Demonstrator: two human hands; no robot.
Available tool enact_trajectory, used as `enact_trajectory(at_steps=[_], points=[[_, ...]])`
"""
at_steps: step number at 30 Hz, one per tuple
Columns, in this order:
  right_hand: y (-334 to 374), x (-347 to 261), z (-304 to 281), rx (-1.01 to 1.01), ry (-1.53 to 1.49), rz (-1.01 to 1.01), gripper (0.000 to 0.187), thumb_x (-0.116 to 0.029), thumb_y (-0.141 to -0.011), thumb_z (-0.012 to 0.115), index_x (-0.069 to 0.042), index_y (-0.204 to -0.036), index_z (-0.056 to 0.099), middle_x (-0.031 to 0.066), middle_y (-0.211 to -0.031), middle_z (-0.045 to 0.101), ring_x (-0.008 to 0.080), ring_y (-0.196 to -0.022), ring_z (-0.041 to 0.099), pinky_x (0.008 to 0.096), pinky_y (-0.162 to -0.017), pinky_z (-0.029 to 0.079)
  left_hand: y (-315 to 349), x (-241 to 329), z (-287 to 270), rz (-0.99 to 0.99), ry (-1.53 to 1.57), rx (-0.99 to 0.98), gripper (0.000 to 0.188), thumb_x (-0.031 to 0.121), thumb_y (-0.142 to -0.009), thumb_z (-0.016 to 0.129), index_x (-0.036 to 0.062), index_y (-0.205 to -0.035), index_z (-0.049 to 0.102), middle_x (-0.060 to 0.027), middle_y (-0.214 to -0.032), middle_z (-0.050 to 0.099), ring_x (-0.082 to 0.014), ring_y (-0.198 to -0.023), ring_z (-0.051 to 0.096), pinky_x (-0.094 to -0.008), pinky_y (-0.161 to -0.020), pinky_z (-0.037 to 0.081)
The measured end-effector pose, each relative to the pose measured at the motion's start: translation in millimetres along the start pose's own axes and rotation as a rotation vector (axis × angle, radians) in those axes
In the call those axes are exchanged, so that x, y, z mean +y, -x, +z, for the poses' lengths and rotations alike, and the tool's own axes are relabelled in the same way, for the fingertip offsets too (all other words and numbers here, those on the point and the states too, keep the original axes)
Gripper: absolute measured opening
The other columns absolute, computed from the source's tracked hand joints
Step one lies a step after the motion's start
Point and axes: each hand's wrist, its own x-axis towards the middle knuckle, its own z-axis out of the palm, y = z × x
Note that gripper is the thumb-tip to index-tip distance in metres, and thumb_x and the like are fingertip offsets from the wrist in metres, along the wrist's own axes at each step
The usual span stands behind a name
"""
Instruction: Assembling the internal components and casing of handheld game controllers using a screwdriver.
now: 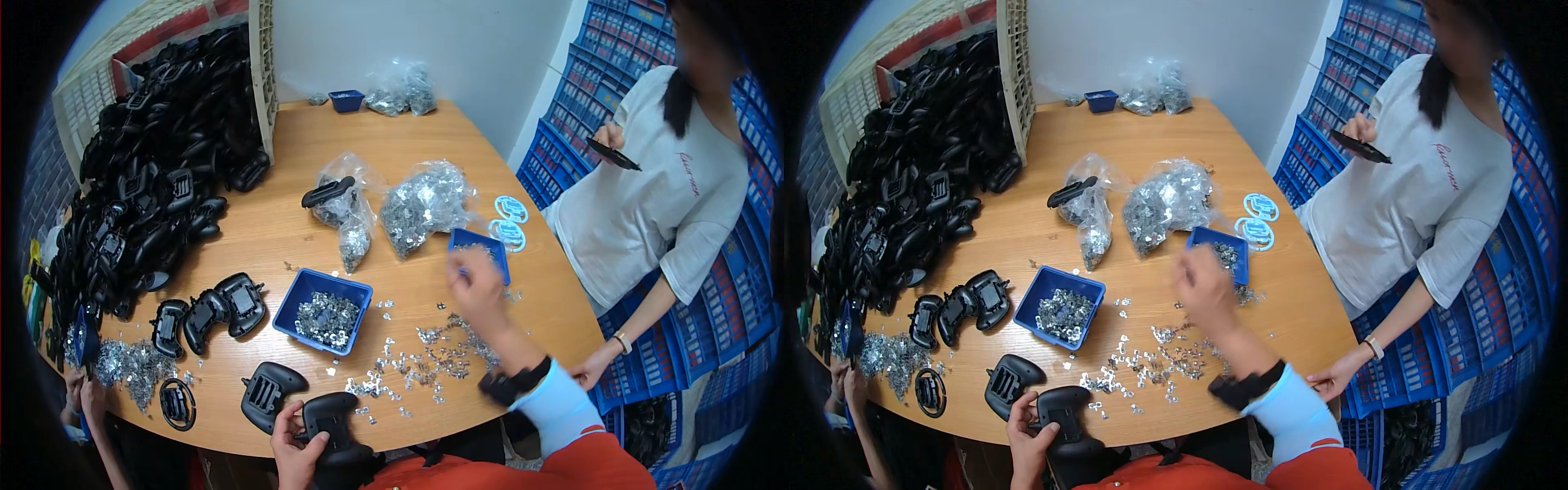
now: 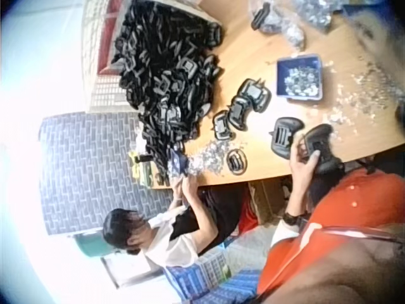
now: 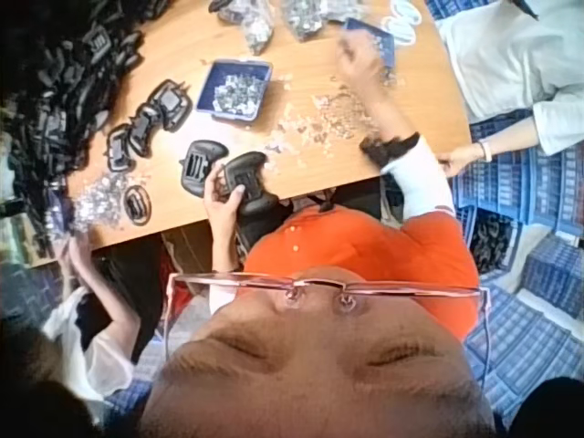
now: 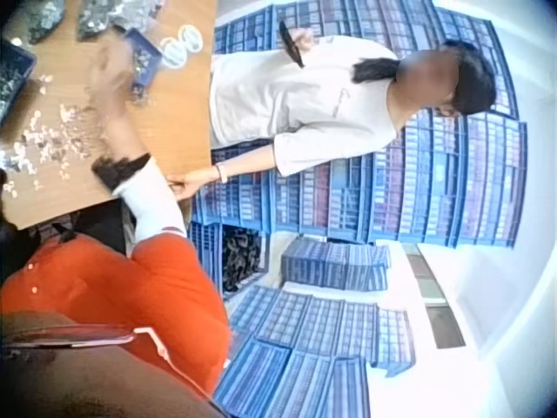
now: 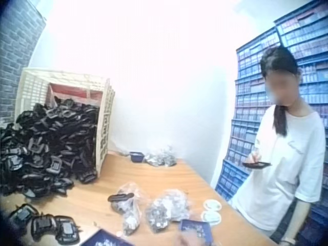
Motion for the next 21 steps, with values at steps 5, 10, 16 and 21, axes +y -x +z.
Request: enact_trajectory(at_steps=[5, 10, 16, 21], points=[[-106, 72, -16, 0.157, -0.035, 0.204, 0.023, -0.021, -0.084, 0.065, 0.002, -0.086, 0.065, 0.014, -0.078, 0.067, 0.0247, -0.073, 0.065, 0.0342, -0.067, 0.049, -12, 7, -2, -0.035, 0.024, -0.027, 0.064, 0.0, -0.067, 0.072, 0.001, -0.126, 0.048, -0.0051, -0.09, 0.06, -0.0134, -0.085, 0.059, -0.0256, -0.08, 0.047], [-158, 117, 12, -0.108, 0.117, 0.387, 0.031, -0.028, -0.08, 0.068, 0.003, -0.079, 0.066, 0.0138, -0.073, 0.067, 0.0236, -0.068, 0.065, 0.0344, -0.066, 0.049, -18, -7, -11, -0.002, 0.039, -0.162, 0.065, -0.007, -0.077, 0.068, 0.0029, -0.136, 0.042, -0.0095, -0.113, 0.059, -0.0177, -0.102, 0.06, -0.0289, -0.089, 0.049], [-182, 94, 54, -0.444, 0.077, 0.22, 0.024, -0.023, -0.078, 0.069, 0.001, -0.074, 0.068, 0.0082, -0.066, 0.065, 0.0176, -0.061, 0.06, 0.0326, -0.058, 0.046, -20, -8, -13, -0.018, 0.043, -0.169, 0.065, -0.007, -0.077, 0.068, 0.0015, -0.136, 0.042, -0.0102, -0.115, 0.059, -0.0184, -0.104, 0.06, -0.0293, -0.089, 0.049], [-203, 43, 69, -0.523, -0.204, 0.116, 0.024, -0.026, -0.081, 0.069, -0.003, -0.075, 0.069, 0.0025, -0.066, 0.063, 0.0105, -0.056, 0.053, 0.029, -0.053, 0.04, -21, -7, -15, -0.041, 0.006, -0.171, 0.064, -0.005, -0.077, 0.069, 0.0012, -0.135, 0.043, -0.0097, -0.115, 0.059, -0.0181, -0.103, 0.059, -0.0289, -0.089, 0.049]])
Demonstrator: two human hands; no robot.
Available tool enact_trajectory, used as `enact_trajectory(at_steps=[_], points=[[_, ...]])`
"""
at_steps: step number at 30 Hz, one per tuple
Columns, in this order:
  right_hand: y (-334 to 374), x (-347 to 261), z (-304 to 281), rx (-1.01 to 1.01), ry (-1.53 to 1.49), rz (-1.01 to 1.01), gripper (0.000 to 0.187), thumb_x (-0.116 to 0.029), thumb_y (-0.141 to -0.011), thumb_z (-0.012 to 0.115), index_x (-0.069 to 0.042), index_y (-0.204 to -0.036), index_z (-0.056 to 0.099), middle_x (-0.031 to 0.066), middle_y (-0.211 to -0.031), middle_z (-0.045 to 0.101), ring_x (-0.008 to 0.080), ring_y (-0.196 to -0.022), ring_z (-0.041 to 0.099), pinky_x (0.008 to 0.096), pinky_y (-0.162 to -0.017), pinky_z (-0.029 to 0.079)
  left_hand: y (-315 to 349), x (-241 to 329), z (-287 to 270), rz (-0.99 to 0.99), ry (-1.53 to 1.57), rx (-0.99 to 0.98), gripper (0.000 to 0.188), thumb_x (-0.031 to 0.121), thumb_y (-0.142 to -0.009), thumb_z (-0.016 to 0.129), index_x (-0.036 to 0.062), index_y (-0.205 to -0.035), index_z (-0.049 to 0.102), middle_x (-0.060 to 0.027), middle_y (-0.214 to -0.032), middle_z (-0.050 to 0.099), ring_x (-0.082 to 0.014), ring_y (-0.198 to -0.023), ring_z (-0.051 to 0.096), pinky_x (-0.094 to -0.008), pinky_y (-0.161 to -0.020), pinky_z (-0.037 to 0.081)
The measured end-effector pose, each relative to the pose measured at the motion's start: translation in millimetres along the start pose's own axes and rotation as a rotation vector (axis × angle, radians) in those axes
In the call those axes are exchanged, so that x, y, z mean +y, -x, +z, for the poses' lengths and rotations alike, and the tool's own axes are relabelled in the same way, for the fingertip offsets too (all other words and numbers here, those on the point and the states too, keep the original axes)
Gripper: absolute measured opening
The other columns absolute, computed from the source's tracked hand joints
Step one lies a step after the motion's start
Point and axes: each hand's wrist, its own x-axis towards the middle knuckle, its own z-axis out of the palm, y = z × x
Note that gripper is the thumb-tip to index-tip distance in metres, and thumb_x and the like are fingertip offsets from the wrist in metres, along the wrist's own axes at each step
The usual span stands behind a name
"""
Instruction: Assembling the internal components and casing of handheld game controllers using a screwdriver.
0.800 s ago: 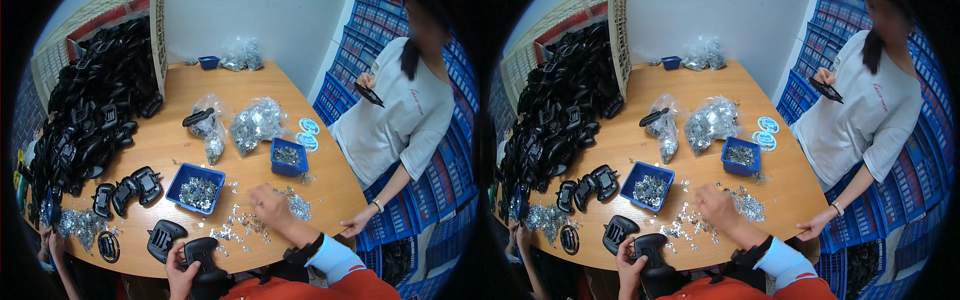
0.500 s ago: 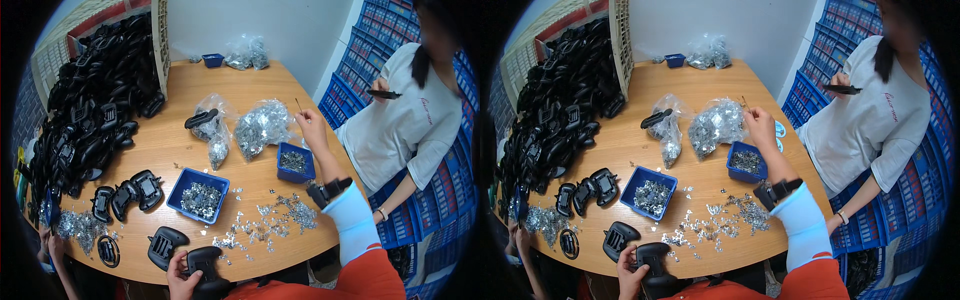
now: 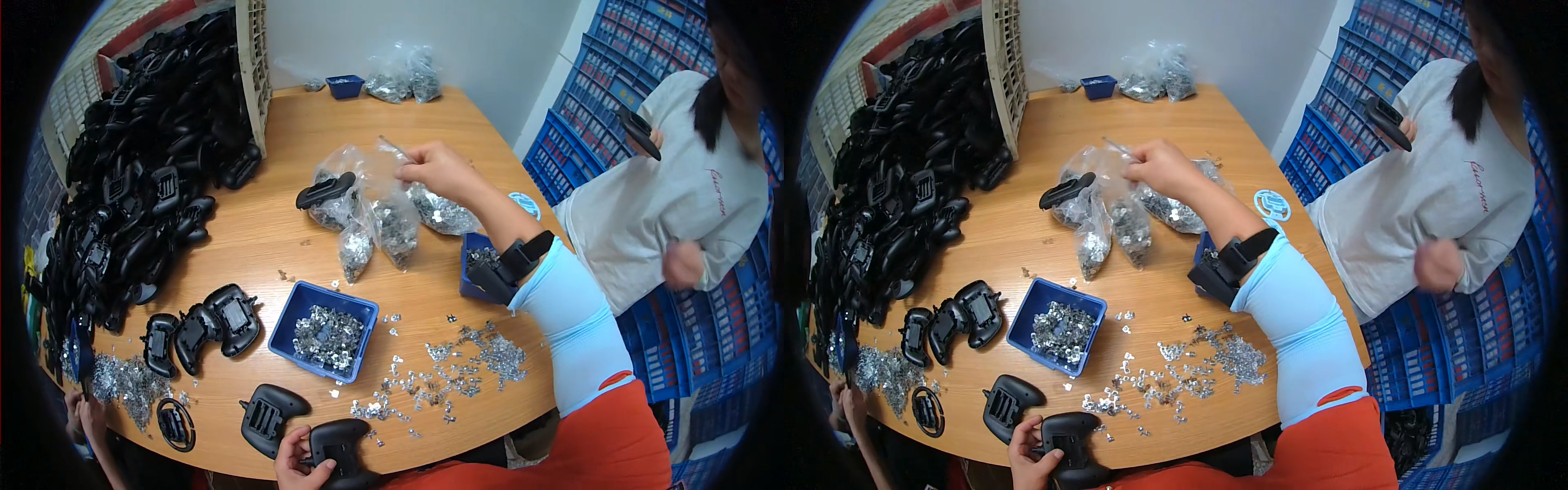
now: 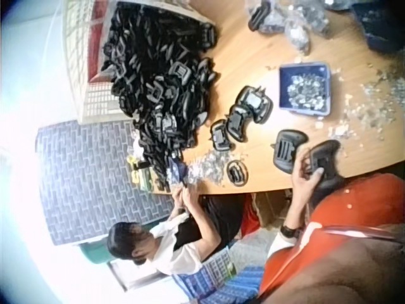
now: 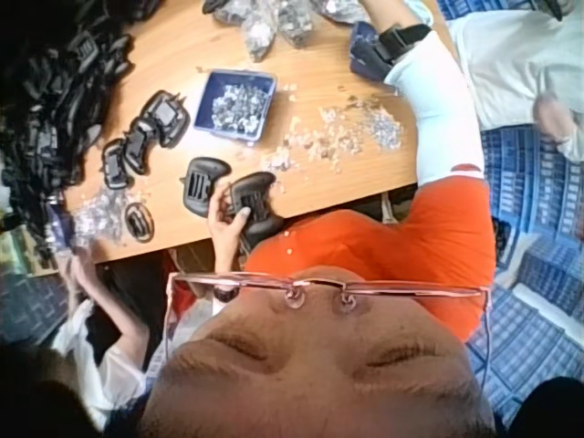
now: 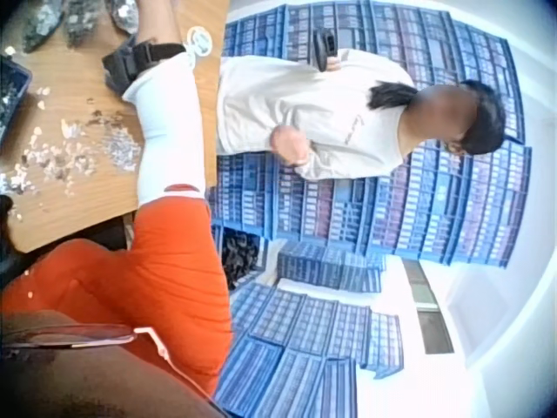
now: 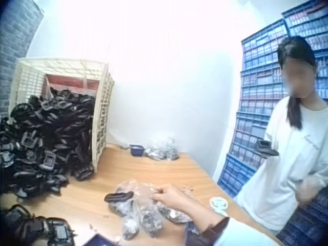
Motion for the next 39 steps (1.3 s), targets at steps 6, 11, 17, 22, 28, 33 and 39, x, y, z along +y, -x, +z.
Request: enact_trajectory(at_steps=[6, 11, 17, 22, 28, 33, 39], points=[[0, -26, -16, -0.064, -0.112, 0.249, 0.031, -0.036, -0.086, 0.067, -0.005, -0.083, 0.069, 0.0002, -0.068, 0.062, 0.0065, -0.051, 0.044, 0.0261, -0.048, 0.036, 1, 2, -1, 0.017, -0.035, 0.005, 0.064, -0.006, -0.076, 0.069, 0.0015, -0.134, 0.044, -0.0098, -0.114, 0.059, -0.0175, -0.101, 0.059, -0.0287, -0.088, 0.049], [7, 57, -61, 0.342, 0.121, 0.176, 0.031, -0.032, -0.082, 0.065, -0.002, -0.081, 0.07, 0.0081, -0.067, 0.065, 0.0162, -0.058, 0.058, 0.0328, -0.057, 0.047, 0, 0, -1, -0.04, 0.027, -0.009, 0.065, -0.007, -0.076, 0.068, 0.0017, -0.136, 0.043, -0.01, -0.115, 0.059, -0.0176, -0.102, 0.059, -0.0286, -0.088, 0.049], [21, 89, -72, 0.283, 0.511, 0.489, 0.022, -0.018, -0.077, 0.058, -0.002, -0.081, 0.072, 0.0122, -0.072, 0.07, 0.0273, -0.065, 0.067, 0.0384, -0.066, 0.053, 1, -1, -2, -0.025, 0.041, 0.008, 0.064, -0.007, -0.075, 0.068, 0.0022, -0.134, 0.045, -0.0096, -0.114, 0.06, -0.0167, -0.1, 0.06, -0.028, -0.087, 0.049], [23, 139, -55, -0.075, 0.776, 0.427, 0.022, -0.016, -0.074, 0.06, 0.0, -0.083, 0.072, 0.0171, -0.075, 0.07, 0.0263, -0.066, 0.068, 0.0366, -0.065, 0.054, -1, 6, 2, -0.04, 0.014, -0.005, 0.064, -0.007, -0.075, 0.069, 0.0025, -0.135, 0.045, -0.009, -0.112, 0.061, -0.016, -0.098, 0.06, -0.0276, -0.086, 0.049], [18, 79, -37, -0.025, -0.085, 0.536, 0.038, -0.019, -0.082, 0.06, -0.001, -0.115, 0.061, 0.0063, -0.069, 0.059, 0.0135, -0.04, 0.045, 0.0303, -0.038, 0.034, -1, 6, 3, -0.036, 0.003, 0.023, 0.063, -0.006, -0.076, 0.069, 0.0025, -0.134, 0.046, -0.0086, -0.111, 0.061, -0.0154, -0.098, 0.06, -0.0271, -0.086, 0.049], [14, 78, -35, 0.031, -0.24, 0.492, 0.024, -0.017, -0.081, 0.064, 0.002, -0.095, 0.061, 0.0025, -0.06, 0.05, 0.0118, -0.038, 0.038, 0.0307, -0.035, 0.028, -1, 6, 3, -0.027, 0.007, 0.025, 0.064, -0.006, -0.075, 0.069, 0.0022, -0.134, 0.046, -0.0085, -0.111, 0.061, -0.015, -0.097, 0.06, -0.0264, -0.086, 0.049], [19, 136, -47, 0.0, 0.491, 0.342, 0.025, -0.008, -0.076, 0.061, -0.003, -0.1, 0.062, 0.0141, -0.072, 0.066, 0.0266, -0.058, 0.063, 0.0387, -0.055, 0.049, 1, 1, 1, -0.008, -0.011, 0.015, 0.065, -0.006, -0.076, 0.069, 0.0024, -0.135, 0.045, -0.0086, -0.111, 0.061, -0.0155, -0.097, 0.06, -0.0268, -0.085, 0.049]])
